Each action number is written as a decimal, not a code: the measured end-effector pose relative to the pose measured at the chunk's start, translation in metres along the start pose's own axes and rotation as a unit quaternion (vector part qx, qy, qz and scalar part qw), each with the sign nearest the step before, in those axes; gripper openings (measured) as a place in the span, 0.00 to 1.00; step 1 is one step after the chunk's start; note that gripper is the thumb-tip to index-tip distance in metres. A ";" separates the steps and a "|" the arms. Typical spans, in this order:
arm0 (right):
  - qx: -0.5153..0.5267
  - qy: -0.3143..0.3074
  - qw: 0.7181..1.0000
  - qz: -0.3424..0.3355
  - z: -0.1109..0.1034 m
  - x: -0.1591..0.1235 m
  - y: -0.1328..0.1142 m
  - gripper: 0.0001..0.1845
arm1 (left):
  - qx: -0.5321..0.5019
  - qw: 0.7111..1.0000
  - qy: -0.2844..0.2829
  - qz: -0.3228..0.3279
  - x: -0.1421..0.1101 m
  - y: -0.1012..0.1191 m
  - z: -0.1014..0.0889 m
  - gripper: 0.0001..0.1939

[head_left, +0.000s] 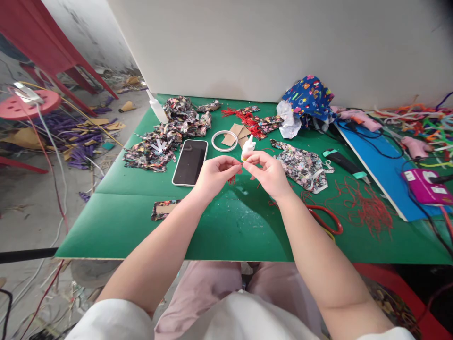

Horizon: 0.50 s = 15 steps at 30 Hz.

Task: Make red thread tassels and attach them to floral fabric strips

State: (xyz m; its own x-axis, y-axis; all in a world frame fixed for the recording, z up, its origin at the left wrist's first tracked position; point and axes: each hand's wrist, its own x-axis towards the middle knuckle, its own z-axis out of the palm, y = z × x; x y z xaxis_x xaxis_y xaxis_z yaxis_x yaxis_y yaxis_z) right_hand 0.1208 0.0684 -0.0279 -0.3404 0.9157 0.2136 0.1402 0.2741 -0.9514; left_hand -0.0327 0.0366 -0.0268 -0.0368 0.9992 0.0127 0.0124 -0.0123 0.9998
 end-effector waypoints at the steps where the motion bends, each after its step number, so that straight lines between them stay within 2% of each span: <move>1: 0.015 -0.006 1.000 0.009 0.001 0.000 0.000 0.10 | -0.002 1.000 -0.002 -0.002 0.000 0.000 0.000 0.10; 8: 0.123 0.011 0.989 0.076 0.002 0.003 0.006 0.09 | 0.002 1.000 -0.003 -0.012 -0.001 0.000 0.000 0.11; 12: 0.206 -0.029 0.970 0.124 -0.001 0.003 0.006 0.08 | -0.012 1.000 0.000 -0.012 -0.001 0.002 0.001 0.11; 15: 0.215 -0.049 0.967 0.130 -0.002 0.003 0.007 0.08 | -0.022 1.000 -0.002 -0.015 -0.001 0.003 0.000 0.11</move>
State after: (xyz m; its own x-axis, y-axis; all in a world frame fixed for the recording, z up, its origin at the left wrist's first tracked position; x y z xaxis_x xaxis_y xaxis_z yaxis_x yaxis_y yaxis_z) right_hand 0.1230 0.0738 -0.0332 -0.4345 0.8994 -0.0480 -0.1599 -0.1295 -0.9786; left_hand -0.0322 0.0354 -0.0240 -0.0330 0.9993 -0.0164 -0.0321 0.0153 0.9994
